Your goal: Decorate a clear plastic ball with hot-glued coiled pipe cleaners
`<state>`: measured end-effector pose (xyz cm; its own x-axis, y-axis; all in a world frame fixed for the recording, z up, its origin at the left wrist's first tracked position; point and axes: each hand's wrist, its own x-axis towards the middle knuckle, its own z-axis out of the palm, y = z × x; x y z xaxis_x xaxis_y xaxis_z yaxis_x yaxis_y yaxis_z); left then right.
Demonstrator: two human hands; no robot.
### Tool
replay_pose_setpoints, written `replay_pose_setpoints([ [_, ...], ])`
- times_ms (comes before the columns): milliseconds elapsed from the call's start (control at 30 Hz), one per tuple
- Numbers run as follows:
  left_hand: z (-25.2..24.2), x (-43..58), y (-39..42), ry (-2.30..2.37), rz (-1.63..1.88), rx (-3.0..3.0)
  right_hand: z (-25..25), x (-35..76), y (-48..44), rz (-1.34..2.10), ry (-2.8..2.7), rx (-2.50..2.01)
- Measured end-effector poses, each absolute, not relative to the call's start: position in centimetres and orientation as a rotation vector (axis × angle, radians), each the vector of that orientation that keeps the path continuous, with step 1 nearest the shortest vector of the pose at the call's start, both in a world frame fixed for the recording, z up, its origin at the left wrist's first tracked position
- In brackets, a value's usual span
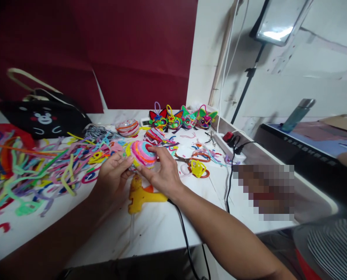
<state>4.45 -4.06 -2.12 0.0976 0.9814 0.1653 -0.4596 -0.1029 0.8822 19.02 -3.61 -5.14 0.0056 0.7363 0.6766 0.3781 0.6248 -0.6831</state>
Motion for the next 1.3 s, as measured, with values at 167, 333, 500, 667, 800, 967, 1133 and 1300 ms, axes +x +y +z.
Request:
replay_pose_setpoints([
  [167, -2.1, 4.5, -4.0, 0.723, 1.368, 0.991, -5.3, 19.2, -3.3, 0.384, -1.64, -0.954],
  [333, -2.2, 4.4, -3.7, 0.723, 1.34, 0.937, -5.4, 19.3, -3.1, 0.433, -1.677, -0.989],
  [500, -2.2, 4.2, -3.5, 0.733, 1.348, 0.921, -5.0, 19.6, -3.0, 0.494, -1.687, -0.992],
  [667, -2.1, 4.0, -3.4, 0.732, 1.34, 0.915, -4.2, 19.7, -3.3, 0.565, -1.698, -1.007],
  [800, -2.3, 3.9, -3.3, 0.7, 1.322, 0.902, -4.0, 19.5, -3.7, 0.527, -1.735, -1.044],
  [967, -2.7, 3.8, -3.2, 0.646, 1.321, 0.861, -4.5, 19.3, -4.1, 0.326, -1.876, -1.044],
  [1133, -2.8, 3.7, -3.3, 0.611, 1.283, 0.848, -4.8, 19.5, -3.6, 0.244, -1.869, -0.955],
  [1300, -2.4, 3.6, -3.4, 0.563, 1.282, 0.845, -4.9, 19.6, -3.3, 0.133, -1.846, -0.874],
])
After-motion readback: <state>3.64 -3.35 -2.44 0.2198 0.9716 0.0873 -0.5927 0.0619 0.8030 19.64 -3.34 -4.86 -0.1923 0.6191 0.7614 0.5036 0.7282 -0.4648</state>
